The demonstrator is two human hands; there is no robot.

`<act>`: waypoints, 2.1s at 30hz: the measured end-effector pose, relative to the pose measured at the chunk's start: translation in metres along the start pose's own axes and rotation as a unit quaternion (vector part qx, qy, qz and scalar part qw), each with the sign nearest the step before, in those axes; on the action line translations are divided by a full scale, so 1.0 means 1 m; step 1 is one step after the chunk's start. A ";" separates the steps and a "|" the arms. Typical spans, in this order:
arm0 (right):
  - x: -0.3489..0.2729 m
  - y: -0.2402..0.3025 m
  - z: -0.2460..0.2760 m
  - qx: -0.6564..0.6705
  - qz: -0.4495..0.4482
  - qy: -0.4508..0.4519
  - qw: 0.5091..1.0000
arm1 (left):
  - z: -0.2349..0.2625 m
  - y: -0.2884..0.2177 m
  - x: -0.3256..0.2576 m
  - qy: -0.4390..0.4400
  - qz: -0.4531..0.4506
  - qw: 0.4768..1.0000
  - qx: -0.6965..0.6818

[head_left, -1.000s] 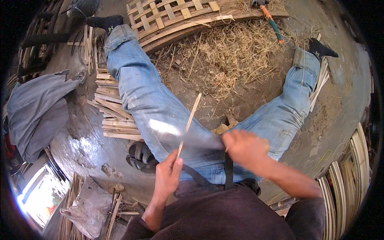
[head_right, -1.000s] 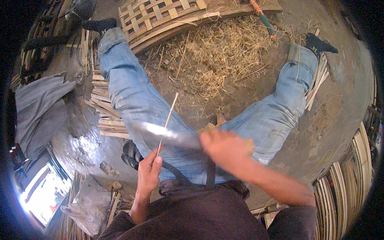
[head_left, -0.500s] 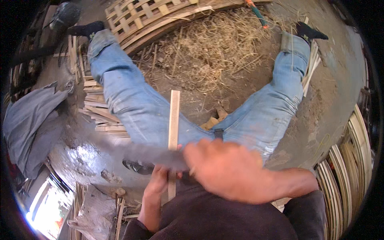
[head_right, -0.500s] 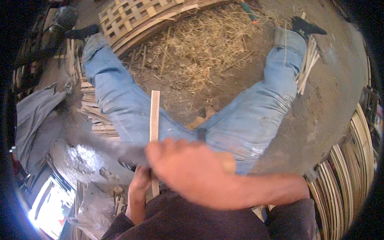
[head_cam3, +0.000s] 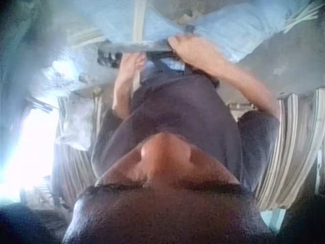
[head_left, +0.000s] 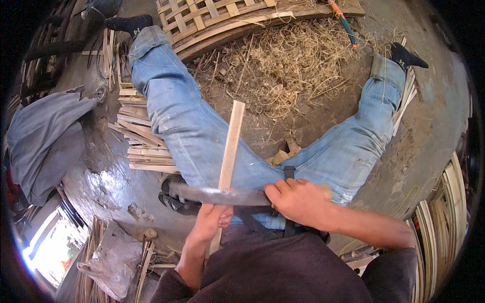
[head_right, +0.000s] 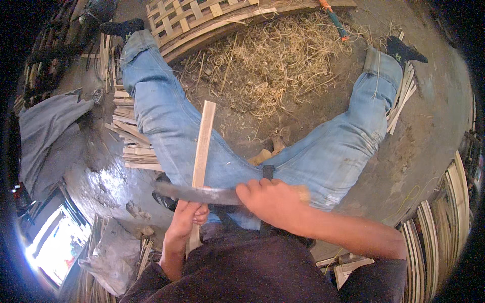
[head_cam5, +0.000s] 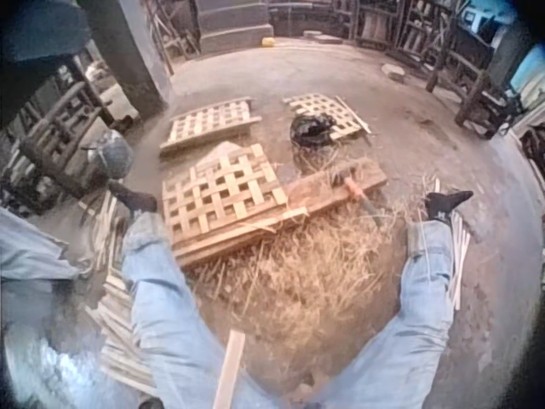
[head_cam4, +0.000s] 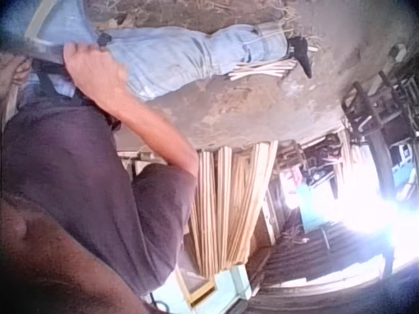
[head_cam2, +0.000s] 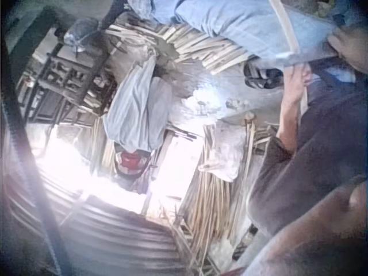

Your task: The person sits on the floor and uses a knife to shave and shape a thin wooden strip. They repeatedly scrape the surface, rotate the strip, and inspect the edges while working.

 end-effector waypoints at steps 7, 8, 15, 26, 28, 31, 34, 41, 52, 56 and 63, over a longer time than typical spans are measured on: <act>0.025 -0.042 0.021 0.007 -0.051 -0.039 0.998 | -0.016 -0.018 0.001 -0.013 -0.044 0.998 0.040; 0.024 -0.039 0.020 -0.010 -0.038 -0.059 0.998 | -0.015 -0.016 0.001 -0.016 -0.046 0.998 0.047; 0.014 -0.035 0.011 -0.022 -0.010 -0.036 0.999 | -0.015 -0.002 -0.003 -0.019 -0.014 0.998 0.061; 0.029 -0.080 0.028 0.030 -0.168 -0.101 0.980 | -0.011 -0.004 -0.003 -0.012 -0.030 0.997 0.074; 0.023 -0.066 0.026 0.047 -0.122 -0.075 0.989 | -0.014 -0.006 -0.002 -0.021 -0.045 0.995 0.090; 0.015 -0.049 0.014 0.019 -0.080 -0.076 0.994 | -0.015 -0.010 -0.009 -0.043 -0.047 0.987 0.148; 0.025 -0.089 0.010 0.025 -0.186 -0.138 0.972 | -0.014 -0.011 -0.008 -0.095 -0.072 0.967 0.224; 0.007 -0.040 -0.018 -0.010 -0.037 -0.050 0.998 | -0.010 -0.019 -0.003 -0.162 -0.331 0.839 0.400; -0.004 -0.004 -0.022 -0.016 0.035 -0.057 0.998 | 0.006 -0.008 0.008 -0.126 -0.140 0.957 0.220; 0.015 -0.020 -0.022 -0.044 0.034 -0.122 0.991 | 0.006 -0.018 0.006 -0.152 -0.142 0.955 0.213; 0.039 -0.077 0.015 0.005 -0.165 -0.108 0.980 | -0.007 -0.028 -0.002 -0.105 -0.127 0.961 0.222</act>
Point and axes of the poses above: each hand's wrist, its own x-axis towards the middle knuckle, its own z-axis out of the back of the hand, y = z × x, the point moved 4 cm from there along x, towards the middle knuckle, and after that the axes turned 4 degrees about -y, right-handed, at the moved point
